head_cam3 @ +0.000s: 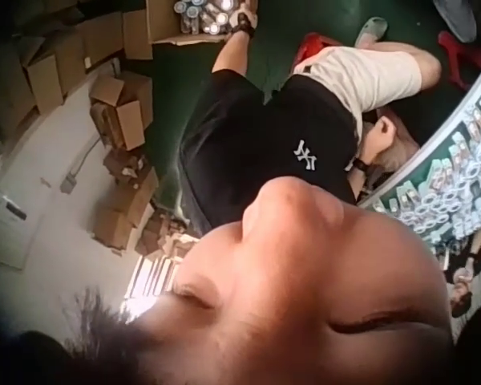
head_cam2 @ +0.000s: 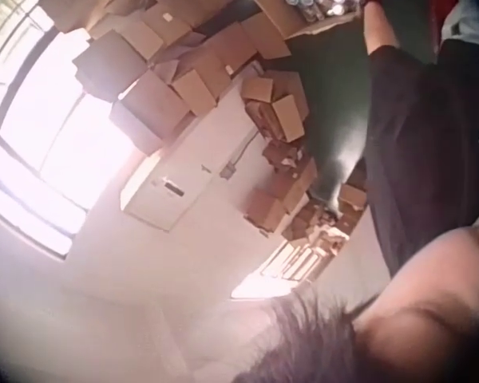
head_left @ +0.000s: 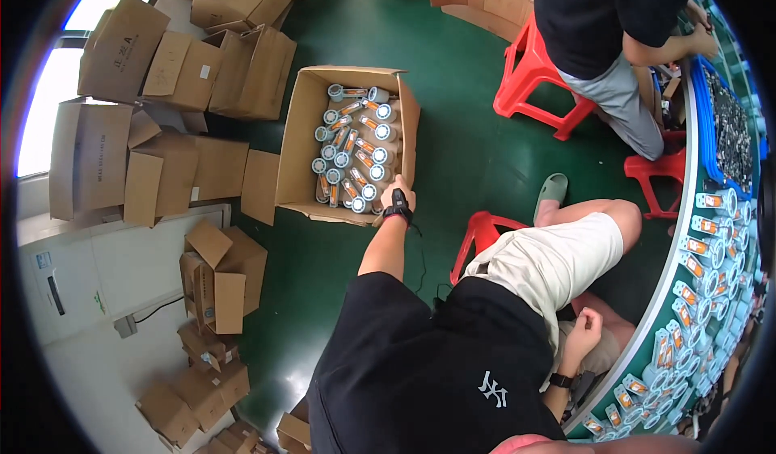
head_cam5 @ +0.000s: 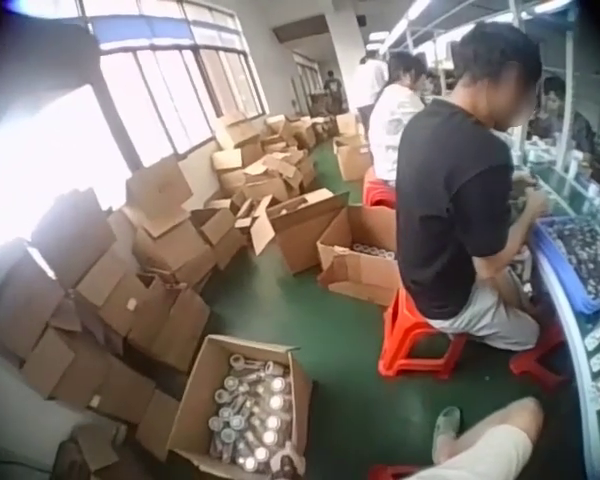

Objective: The person fits circuit boards into fan housings by hand, places the assembled fans into a cardboard box, and then retrieves more fans from the box to continue the assembly.

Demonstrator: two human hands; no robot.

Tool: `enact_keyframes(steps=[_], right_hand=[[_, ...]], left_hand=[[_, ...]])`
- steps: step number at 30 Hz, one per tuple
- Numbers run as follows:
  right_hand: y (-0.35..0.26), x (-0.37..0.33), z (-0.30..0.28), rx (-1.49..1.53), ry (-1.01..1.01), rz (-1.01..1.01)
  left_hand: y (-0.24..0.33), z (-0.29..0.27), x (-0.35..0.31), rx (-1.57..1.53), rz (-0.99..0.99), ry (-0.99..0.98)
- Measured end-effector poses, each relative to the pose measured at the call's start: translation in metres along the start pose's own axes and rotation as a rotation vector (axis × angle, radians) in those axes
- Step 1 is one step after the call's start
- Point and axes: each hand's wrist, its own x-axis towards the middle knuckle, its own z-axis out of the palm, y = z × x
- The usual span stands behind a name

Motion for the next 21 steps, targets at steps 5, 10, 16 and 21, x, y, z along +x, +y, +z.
enact_keyframes(steps=[5,10,16,21], right_hand=[[0.013,-0.010,0.030,-0.018,-0.057,0.049],[-0.029,-0.011,0.042,-0.022,-0.051,0.118],[-0.150,0.012,0.150,-0.010,-0.034,0.058],[-0.195,0.013,0.201,-0.029,-0.158,0.162]], left_hand=[[-0.010,0.008,-0.013,0.034,0.135,-0.036],[-0.023,0.026,-0.064,0.007,0.236,-0.226],[-0.061,0.004,-0.004,0.038,0.512,-0.568],[-0.074,0.006,0.026,-0.190,0.473,-0.681]])
